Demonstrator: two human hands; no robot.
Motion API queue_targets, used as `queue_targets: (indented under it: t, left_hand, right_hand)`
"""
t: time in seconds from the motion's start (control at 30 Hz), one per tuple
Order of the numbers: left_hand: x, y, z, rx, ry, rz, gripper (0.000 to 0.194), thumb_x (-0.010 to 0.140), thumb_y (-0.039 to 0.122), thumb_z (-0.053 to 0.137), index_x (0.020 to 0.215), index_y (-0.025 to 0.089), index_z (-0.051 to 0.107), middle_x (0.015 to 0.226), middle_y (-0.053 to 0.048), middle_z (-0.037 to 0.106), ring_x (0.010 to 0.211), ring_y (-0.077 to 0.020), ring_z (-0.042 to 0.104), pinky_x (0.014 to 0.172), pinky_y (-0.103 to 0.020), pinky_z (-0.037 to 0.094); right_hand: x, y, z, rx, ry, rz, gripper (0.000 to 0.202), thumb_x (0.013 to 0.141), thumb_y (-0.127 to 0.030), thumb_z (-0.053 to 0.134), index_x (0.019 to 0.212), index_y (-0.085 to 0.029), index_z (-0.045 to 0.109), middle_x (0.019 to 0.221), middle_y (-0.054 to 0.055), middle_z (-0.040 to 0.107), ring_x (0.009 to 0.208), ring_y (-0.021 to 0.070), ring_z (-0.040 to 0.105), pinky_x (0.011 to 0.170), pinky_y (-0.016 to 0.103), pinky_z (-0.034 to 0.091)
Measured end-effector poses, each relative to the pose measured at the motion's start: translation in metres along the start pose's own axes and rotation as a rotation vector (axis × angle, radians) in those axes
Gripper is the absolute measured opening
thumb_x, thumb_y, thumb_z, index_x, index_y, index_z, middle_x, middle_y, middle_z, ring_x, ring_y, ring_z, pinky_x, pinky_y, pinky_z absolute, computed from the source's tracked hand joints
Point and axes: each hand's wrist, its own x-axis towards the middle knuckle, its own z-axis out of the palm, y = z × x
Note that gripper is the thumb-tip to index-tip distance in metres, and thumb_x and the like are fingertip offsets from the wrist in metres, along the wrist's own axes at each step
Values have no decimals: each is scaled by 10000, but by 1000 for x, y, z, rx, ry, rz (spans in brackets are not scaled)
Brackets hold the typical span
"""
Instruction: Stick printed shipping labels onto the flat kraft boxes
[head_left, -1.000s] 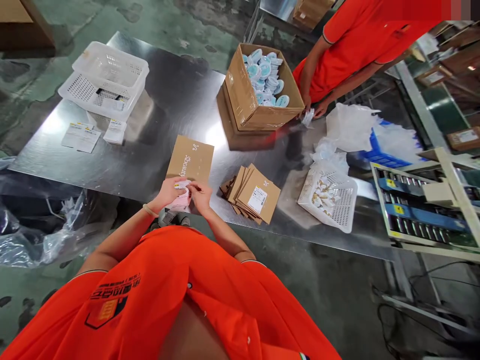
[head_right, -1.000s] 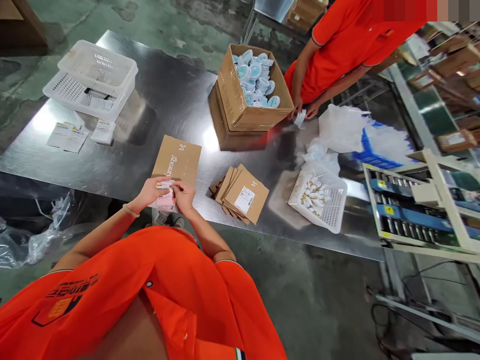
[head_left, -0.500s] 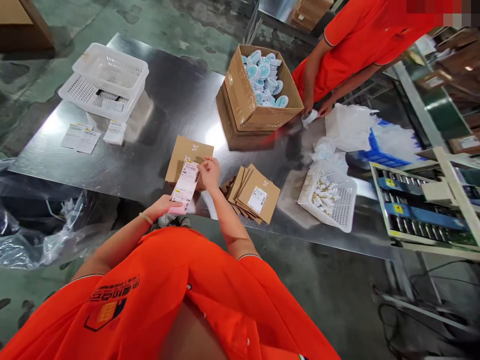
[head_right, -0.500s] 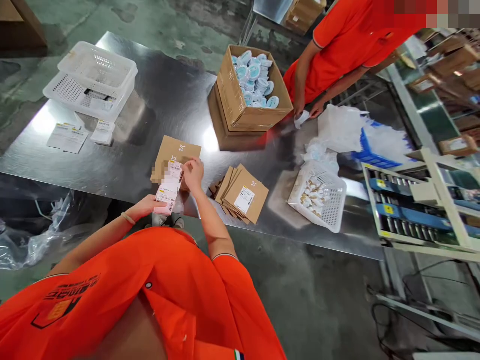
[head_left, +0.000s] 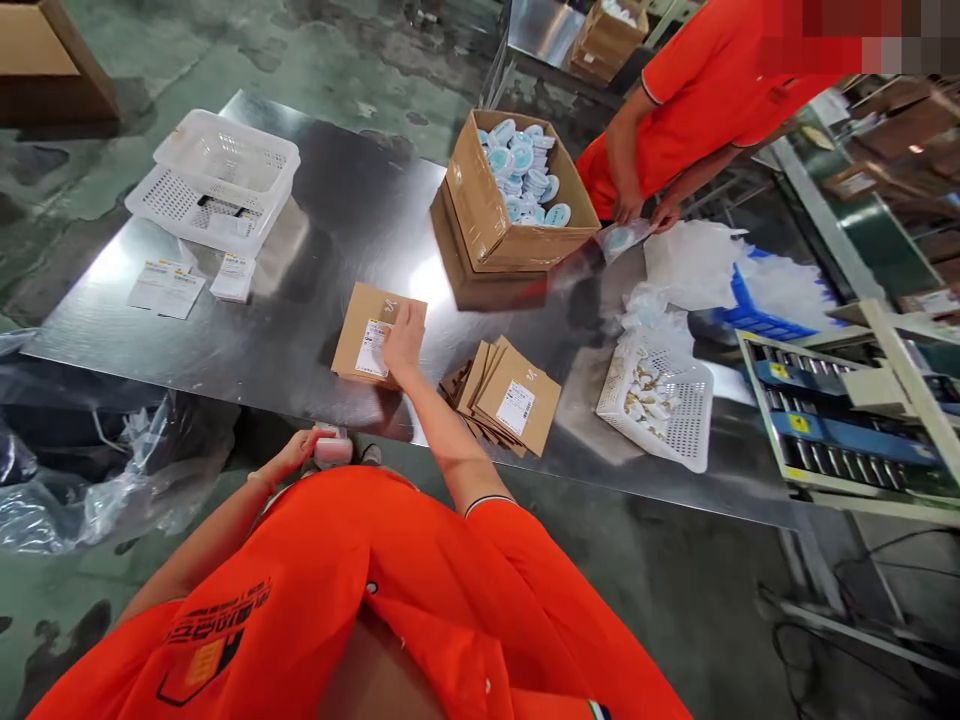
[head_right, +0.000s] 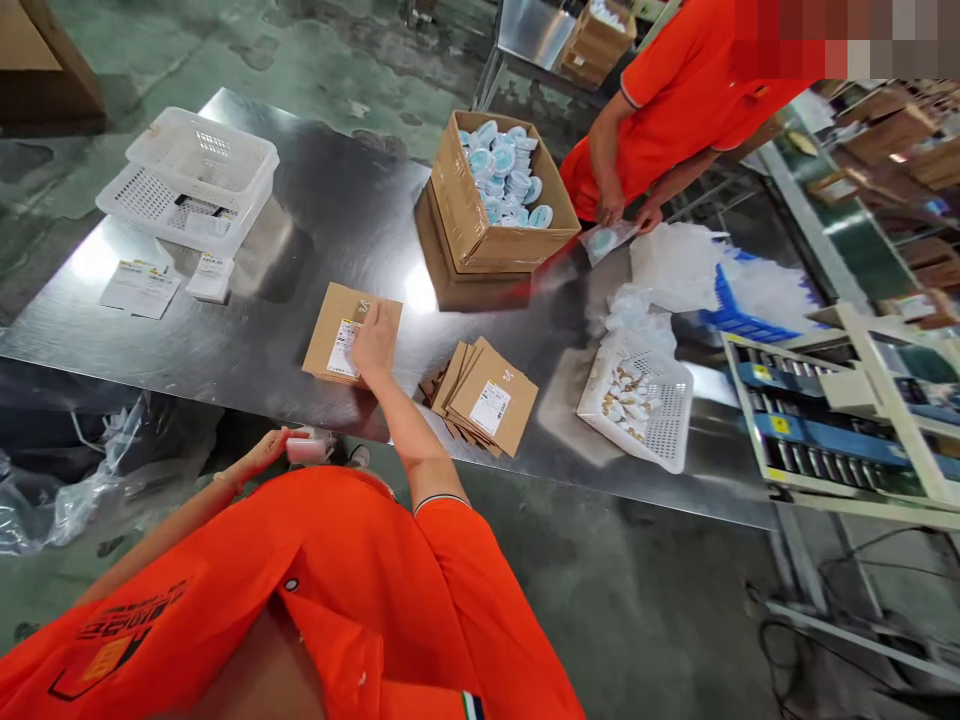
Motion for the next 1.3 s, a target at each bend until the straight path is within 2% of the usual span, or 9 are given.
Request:
queue_targets:
  t: [0.17,0.33,0.5,0.67,0.83,0.97,1.07,1.17,1.3]
  left_hand:
    - [32,52,-14,200,148,191,516,841,550,713,1181,180,829,1257,-138,812,1234,-364,718,1153,-473,513]
    - [77,109,-10,402,339,147,649,912,247,644,1548,121,627,1420,-174,738,1265,-348,719,1140,-448,522]
    - [80,116,15,653,215,140,514,964,256,603,1457,163,711,1225,-186,813,1203,-383,750,1054,-465,564]
    - [59,107,28,387,-10,356,474,956,446,600,1294,162,773,1310,-148,783,1231,-326,718,1085,-421,555]
    - [31,105,23,113,-106,214,592,725,583,851,1139,166,780,1124,-120,806,1059,-308,728,960,-389,586]
    - [17,114,33,-68,-76,152,756,568,410,962,1242,163,725,1131,-103,786,1060,-298,729,958,-393,585]
    - [22,121,33,-299,-22,101,782,598,349,949,1310,174,676,1153,-98,785,1058,-291,740,952,-414,601]
    - [34,120,20,-490,149,-2,718,645,296,946,1286,182,643,1110,-90,790,994,-259,757,942,-409,609]
    - [34,110,11,-603,270,-201,685,867,523,818,1393,188,536,1057,-135,793,888,-271,778,863,-443,629]
  right_hand:
    - [-22,-16,18,-78,-305,-210,884,1062,-538,529,1709,2,261,1796,287,195,1709,374,149,1368,554,182]
    - [-8,29,-8,-86,-157,228,753,1109,-434,429,1663,61,302,1777,354,165,1691,425,172,1334,611,213]
    - [-25,55,-31,94,-146,548,455,1069,-320,492,1447,-80,574,1469,286,623,1339,357,638,1116,480,523]
    - [-63,129,-102,135,104,694,414,1063,-299,411,1409,-188,608,1229,161,735,1117,305,707,998,438,553]
    - [-108,203,-184,-31,234,968,447,1019,-296,515,1413,-132,646,1321,273,694,1197,367,681,1018,511,513]
    - [-124,147,-143,121,153,607,470,834,-283,787,1285,-159,740,1373,246,692,1250,359,650,1031,489,514]
    - [-144,73,-70,667,-373,130,310,711,-329,882,990,-214,808,1106,87,794,1052,278,706,910,378,556]
    - [-161,26,-19,961,-626,132,240,707,-376,849,788,-194,714,771,-11,720,749,187,656,727,292,525]
    - [-152,13,-10,1015,-487,257,337,736,-373,815,996,-238,648,622,-106,544,563,127,514,582,231,433]
